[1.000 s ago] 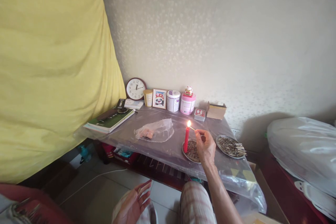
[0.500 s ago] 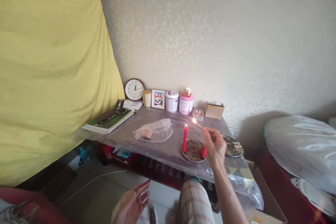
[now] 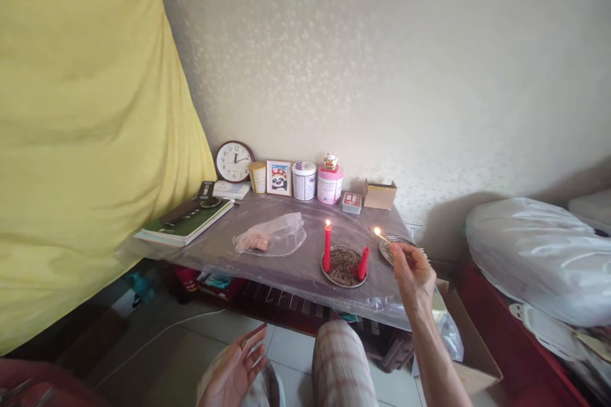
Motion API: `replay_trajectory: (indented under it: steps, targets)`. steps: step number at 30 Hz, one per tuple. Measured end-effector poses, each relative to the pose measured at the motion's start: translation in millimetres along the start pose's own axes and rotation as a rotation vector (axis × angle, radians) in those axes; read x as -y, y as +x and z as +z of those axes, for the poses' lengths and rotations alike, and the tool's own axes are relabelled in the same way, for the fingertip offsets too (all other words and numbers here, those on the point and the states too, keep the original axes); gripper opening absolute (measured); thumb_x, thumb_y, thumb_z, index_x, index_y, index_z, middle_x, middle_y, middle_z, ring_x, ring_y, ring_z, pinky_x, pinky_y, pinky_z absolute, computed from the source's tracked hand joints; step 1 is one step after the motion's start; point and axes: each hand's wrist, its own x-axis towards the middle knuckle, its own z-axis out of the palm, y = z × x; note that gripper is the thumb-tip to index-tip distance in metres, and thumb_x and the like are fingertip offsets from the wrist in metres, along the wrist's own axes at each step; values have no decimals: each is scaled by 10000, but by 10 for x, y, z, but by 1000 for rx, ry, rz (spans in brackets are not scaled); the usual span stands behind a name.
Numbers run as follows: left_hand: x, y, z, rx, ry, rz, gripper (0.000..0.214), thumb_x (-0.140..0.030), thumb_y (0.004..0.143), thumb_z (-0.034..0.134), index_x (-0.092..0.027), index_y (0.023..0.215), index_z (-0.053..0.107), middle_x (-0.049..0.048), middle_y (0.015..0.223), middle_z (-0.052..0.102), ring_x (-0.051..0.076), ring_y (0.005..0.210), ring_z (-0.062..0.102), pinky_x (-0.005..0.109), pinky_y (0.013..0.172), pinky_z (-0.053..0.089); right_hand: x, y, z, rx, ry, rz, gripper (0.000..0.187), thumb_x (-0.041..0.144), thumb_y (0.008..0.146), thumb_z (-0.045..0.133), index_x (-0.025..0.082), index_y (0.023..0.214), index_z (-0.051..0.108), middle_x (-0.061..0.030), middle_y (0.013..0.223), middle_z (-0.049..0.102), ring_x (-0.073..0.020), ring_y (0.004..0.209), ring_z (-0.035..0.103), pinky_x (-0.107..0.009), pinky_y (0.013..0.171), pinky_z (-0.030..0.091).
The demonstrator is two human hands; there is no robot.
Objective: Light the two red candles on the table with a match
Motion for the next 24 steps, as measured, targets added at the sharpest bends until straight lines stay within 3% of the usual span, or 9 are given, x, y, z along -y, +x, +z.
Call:
replay_trajectory:
  steps: [12, 24]
  targets:
    - [-29, 17, -36, -4, 4, -15, 424, -465, 704, 811, -191, 1028, 808, 130, 1258, 741, 313, 1009, 674, 386, 892, 569, -274, -160, -55, 82, -35, 19, 453, 599, 764, 643, 159, 850, 709, -63, 772, 724, -178, 621, 584, -273, 554, 432]
    - [-60, -2, -24, -31, 6, -8, 411, -407, 713, 797, -161, 1042, 801, 152, 1118, 790, 312, 966, 689, 398, 886, 584, -256, -173, 25, 93, -56, 58, 459, 601, 738, 618, 159, 830, 703, -70, 755, 722, -199, 650, 595, -302, 619, 457]
